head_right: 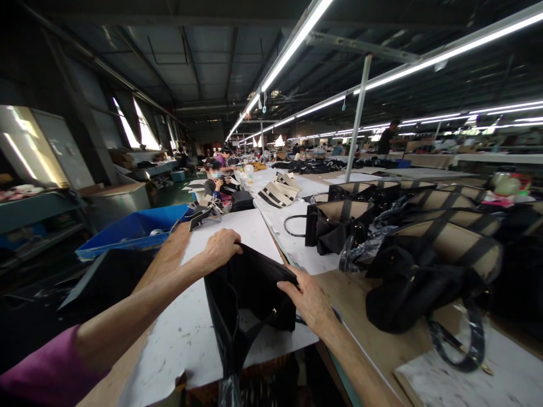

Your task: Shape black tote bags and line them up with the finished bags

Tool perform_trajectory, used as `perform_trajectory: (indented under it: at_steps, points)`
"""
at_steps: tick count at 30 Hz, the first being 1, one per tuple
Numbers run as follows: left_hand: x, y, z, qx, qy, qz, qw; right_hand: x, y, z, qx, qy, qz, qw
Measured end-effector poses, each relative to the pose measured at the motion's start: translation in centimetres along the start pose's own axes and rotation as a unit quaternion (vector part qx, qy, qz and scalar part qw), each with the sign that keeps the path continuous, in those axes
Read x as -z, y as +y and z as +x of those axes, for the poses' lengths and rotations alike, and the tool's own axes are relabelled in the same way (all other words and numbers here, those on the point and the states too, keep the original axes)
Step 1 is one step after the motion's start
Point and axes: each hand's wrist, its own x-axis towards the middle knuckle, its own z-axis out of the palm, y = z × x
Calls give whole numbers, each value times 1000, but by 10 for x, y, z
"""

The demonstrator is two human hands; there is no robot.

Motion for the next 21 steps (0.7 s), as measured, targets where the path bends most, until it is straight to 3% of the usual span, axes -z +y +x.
perform_trajectory:
  at_steps: [3, 9, 16, 21]
  points:
    - [-1, 1, 0, -4, 4, 7, 1000, 0, 0, 0, -1, 6, 5, 1000]
    - [-4, -3, 2, -23, 9, 7, 1000, -3, -4, 3, 30, 143, -72, 987]
    - [-4, -5, 2, -24, 5, 11, 1000, -11, -7, 8, 64, 127, -157, 977]
    - [0, -1, -2, -30, 12, 31, 999, -9, -9, 10, 78, 118, -122, 982]
